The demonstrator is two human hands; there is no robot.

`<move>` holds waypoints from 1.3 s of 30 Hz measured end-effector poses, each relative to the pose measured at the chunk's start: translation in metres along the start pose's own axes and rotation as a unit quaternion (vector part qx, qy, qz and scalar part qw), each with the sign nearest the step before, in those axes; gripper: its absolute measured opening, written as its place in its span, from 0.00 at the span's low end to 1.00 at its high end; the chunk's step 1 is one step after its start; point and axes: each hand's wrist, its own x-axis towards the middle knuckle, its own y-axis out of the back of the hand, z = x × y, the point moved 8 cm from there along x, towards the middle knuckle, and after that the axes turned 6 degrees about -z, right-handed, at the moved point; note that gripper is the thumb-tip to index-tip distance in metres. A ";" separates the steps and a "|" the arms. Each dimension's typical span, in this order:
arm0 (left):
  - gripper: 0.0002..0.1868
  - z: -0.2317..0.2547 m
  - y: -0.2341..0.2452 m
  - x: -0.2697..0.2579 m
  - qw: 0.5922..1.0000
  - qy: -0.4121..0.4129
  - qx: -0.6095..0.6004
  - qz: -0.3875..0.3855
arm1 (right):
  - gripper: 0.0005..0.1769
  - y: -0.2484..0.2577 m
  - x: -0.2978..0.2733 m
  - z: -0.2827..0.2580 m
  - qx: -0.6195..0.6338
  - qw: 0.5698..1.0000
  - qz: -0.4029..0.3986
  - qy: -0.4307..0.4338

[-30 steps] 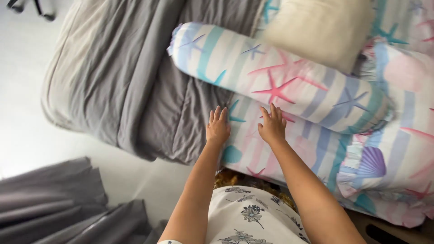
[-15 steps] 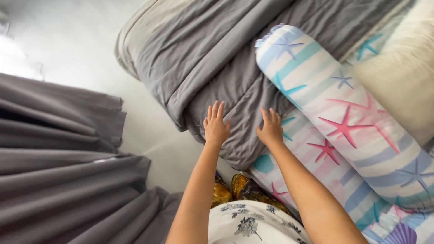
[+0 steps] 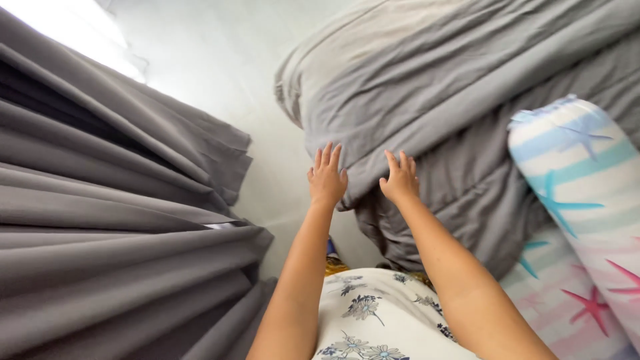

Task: Arrange pillows and a duvet to make the bed.

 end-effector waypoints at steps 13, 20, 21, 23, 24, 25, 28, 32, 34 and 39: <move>0.38 -0.136 0.102 0.233 0.995 -0.032 -0.012 -0.091 | 0.44 -0.005 0.207 -0.222 0.030 0.999 0.018 0.020; 0.34 -0.161 0.164 0.398 0.982 -0.128 0.000 -0.139 | 0.50 0.008 0.357 -0.257 0.101 0.987 0.043 -0.119; 0.32 -0.165 0.172 0.418 0.978 -0.134 -0.004 -0.162 | 0.50 0.012 0.372 -0.267 0.131 0.981 0.058 -0.130; 0.31 -0.162 0.183 0.459 0.972 -0.153 -0.005 -0.179 | 0.49 0.023 0.410 -0.292 0.145 0.978 0.076 -0.128; 0.30 -0.158 0.187 0.480 0.968 -0.165 -0.008 -0.187 | 0.48 0.030 0.429 -0.304 0.155 0.977 0.094 -0.115; 0.30 -0.155 0.187 0.502 0.965 -0.178 -0.003 -0.195 | 0.48 0.043 0.442 -0.314 0.161 0.973 0.102 -0.127; 0.31 -0.142 0.179 0.571 0.956 -0.196 0.002 -0.219 | 0.46 0.080 0.492 -0.329 0.150 0.971 0.146 -0.118; 0.32 -0.118 0.156 0.652 0.921 -0.258 0.047 -0.289 | 0.43 0.099 0.550 -0.294 0.174 0.935 0.201 -0.234; 0.32 -0.106 0.152 0.685 0.897 -0.293 0.074 -0.323 | 0.43 0.097 0.567 -0.280 0.198 0.912 0.183 -0.309; 0.32 -0.052 0.134 0.763 0.826 -0.403 0.119 -0.374 | 0.45 0.098 0.600 -0.269 0.266 0.842 0.164 -0.439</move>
